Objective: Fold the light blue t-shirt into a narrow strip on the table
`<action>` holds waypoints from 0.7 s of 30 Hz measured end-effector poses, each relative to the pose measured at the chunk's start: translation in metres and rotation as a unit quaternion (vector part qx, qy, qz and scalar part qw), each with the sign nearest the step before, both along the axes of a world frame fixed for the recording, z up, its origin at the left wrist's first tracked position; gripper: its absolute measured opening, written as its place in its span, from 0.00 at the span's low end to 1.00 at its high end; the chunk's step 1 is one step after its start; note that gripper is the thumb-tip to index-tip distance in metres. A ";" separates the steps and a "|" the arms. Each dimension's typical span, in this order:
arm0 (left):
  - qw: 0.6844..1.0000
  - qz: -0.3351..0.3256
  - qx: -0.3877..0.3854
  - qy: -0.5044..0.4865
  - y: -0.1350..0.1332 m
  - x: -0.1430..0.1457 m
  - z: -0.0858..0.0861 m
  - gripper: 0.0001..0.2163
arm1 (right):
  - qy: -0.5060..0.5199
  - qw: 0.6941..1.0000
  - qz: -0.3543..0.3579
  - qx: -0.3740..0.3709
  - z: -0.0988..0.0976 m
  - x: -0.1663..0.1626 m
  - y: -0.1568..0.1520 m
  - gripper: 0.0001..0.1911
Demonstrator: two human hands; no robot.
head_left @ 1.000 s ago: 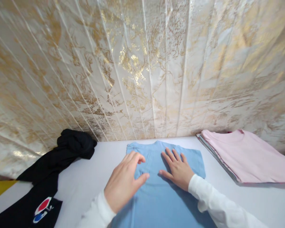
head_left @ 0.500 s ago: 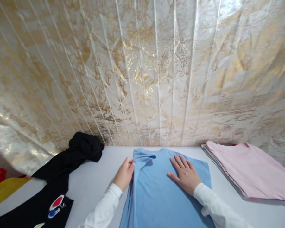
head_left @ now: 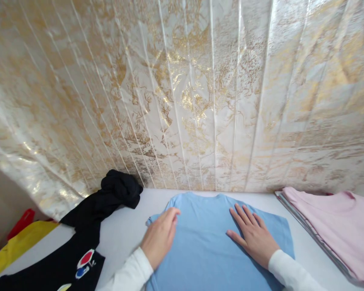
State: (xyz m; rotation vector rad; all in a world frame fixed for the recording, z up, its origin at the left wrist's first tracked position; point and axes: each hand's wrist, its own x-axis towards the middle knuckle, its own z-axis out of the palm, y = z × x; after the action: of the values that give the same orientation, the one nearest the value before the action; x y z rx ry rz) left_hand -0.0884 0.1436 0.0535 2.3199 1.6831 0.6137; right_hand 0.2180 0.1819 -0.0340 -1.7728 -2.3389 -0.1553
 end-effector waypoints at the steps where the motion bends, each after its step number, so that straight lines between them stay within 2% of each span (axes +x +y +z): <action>1: 0.998 -0.061 -0.008 0.017 0.002 0.015 -0.006 0.16 | 0.003 1.000 0.001 0.003 0.000 0.000 0.000 0.39; 2: 0.996 -0.078 -0.022 0.043 0.006 0.026 -0.013 0.17 | 0.006 1.000 0.002 0.005 0.000 0.001 0.000 0.39; 4: 0.992 -0.029 -0.061 0.111 0.022 0.035 -0.027 0.20 | 0.008 1.000 0.004 0.006 0.001 0.003 0.000 0.38; 7: 0.986 0.056 -0.071 0.142 0.052 0.023 -0.041 0.25 | 0.004 1.000 -0.009 0.005 0.001 0.008 0.004 0.37; 9: 0.984 0.072 -0.063 0.148 0.065 0.009 -0.045 0.26 | 0.003 1.000 -0.025 0.007 0.000 0.013 0.008 0.37; 13: 0.984 0.055 -0.045 0.161 0.059 -0.003 -0.048 0.25 | 0.004 1.000 -0.019 0.015 -0.004 0.023 0.016 0.37; 16: 0.989 0.000 -0.026 0.147 0.032 0.000 -0.043 0.24 | 0.003 1.000 -0.003 0.006 -0.002 0.029 0.020 0.36; 19: 0.988 -0.130 -0.022 0.081 -0.006 -0.003 -0.035 0.20 | 0.018 1.000 0.024 0.006 0.007 0.028 0.011 0.35; 21: 0.975 -0.218 -0.038 0.032 -0.032 -0.012 -0.032 0.18 | 0.029 0.997 0.072 0.030 0.013 0.020 -0.007 0.33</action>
State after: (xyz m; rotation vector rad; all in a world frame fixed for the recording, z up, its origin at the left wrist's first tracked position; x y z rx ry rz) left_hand -0.1008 0.1118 0.0214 2.5562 1.1315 0.3785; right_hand 0.2381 0.1751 -0.0212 -1.5541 -2.3834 -0.1474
